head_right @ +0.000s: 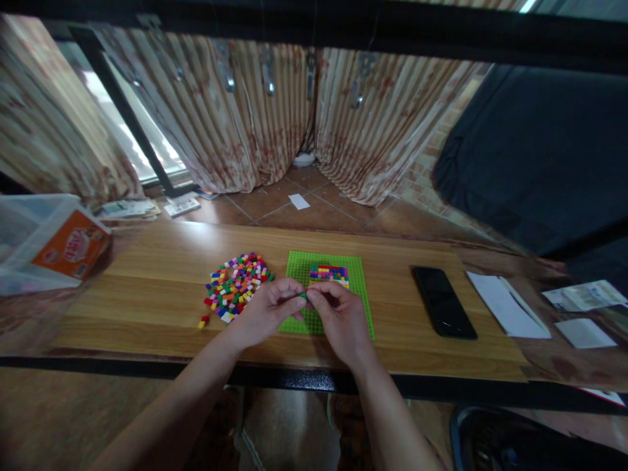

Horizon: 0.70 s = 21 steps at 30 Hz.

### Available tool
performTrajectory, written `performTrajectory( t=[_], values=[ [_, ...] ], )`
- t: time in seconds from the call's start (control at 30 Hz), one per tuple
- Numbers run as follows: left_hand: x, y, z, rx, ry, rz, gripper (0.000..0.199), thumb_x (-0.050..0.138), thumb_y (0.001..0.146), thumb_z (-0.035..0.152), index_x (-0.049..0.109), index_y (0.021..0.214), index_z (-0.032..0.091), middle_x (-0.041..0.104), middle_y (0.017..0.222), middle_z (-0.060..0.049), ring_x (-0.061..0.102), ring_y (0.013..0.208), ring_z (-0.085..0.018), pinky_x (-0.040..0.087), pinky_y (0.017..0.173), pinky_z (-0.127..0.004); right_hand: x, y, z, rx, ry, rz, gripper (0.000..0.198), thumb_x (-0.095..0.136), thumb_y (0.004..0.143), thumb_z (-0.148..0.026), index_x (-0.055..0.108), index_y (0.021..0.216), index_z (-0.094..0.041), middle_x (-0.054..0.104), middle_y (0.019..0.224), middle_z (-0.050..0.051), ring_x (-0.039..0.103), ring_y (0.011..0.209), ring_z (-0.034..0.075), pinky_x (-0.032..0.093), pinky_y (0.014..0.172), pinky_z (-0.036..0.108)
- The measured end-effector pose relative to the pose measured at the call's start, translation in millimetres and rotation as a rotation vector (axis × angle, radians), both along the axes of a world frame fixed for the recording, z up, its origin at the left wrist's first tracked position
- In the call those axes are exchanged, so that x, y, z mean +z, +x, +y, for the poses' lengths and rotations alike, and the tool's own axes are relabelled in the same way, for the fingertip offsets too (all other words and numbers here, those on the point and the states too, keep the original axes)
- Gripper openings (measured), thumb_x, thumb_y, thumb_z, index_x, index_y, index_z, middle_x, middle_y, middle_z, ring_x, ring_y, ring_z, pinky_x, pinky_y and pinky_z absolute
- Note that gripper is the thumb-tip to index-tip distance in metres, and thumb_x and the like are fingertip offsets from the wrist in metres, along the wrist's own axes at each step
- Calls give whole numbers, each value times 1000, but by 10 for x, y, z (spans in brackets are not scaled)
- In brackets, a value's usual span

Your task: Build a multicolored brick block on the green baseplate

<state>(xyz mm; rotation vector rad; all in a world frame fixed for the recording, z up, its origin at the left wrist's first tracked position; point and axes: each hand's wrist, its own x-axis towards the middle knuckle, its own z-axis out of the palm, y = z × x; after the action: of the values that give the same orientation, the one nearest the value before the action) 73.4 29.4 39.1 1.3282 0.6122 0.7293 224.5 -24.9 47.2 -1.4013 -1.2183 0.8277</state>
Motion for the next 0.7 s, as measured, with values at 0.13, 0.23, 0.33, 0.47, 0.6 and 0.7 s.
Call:
performTrajectory(
  t=[0.13, 0.23, 0.33, 0.47, 0.6, 0.7],
  values=[
    [29, 2, -4, 4, 27, -3, 16, 65, 83, 29, 61, 83, 13, 62, 71, 2, 60, 62, -9, 51, 63, -22, 39, 4, 7, 32, -22, 70, 18, 66, 80, -37, 70, 77, -20, 68, 72, 1, 59, 70, 15, 47, 69, 29],
    [71, 1, -14, -1, 41, -18, 16, 65, 83, 28, 61, 81, 13, 63, 70, 2, 59, 62, -8, 50, 63, -21, 49, 9, 13, 54, -39, 118, 19, 67, 78, -38, 69, 73, -20, 66, 69, 0, 56, 67, 14, 46, 67, 28],
    [101, -6, -22, 3, 41, -26, 16, 66, 82, 29, 62, 81, 14, 64, 71, 1, 60, 64, -9, 50, 64, -22, 40, 12, 17, 49, -39, 174, 20, 70, 75, -39, 69, 71, -20, 65, 68, 0, 55, 66, 14, 46, 66, 28],
    [116, -14, -22, -6, 54, -25, 15, 65, 83, 29, 63, 83, 14, 66, 74, 0, 61, 65, -10, 51, 65, -22, 14, 10, 14, 44, -42, 187, 20, 69, 76, -41, 71, 72, -21, 64, 68, 0, 54, 64, 13, 46, 63, 28],
    [116, -17, -26, -12, 63, -24, 14, 64, 83, 28, 63, 84, 14, 66, 75, -1, 61, 66, -10, 51, 67, -23, 10, 26, 8, 21, -28, 202, 20, 70, 75, -41, 71, 72, -22, 65, 68, 0, 55, 63, 13, 46, 62, 28],
    [82, -18, -18, 22, 28, -19, 14, 64, 83, 28, 61, 84, 15, 65, 76, -1, 62, 66, -10, 51, 67, -24, 21, 97, 6, -45, 0, 161, 16, 72, 74, -39, 73, 75, -23, 69, 74, 0, 60, 68, 15, 48, 69, 31]
  ],
)
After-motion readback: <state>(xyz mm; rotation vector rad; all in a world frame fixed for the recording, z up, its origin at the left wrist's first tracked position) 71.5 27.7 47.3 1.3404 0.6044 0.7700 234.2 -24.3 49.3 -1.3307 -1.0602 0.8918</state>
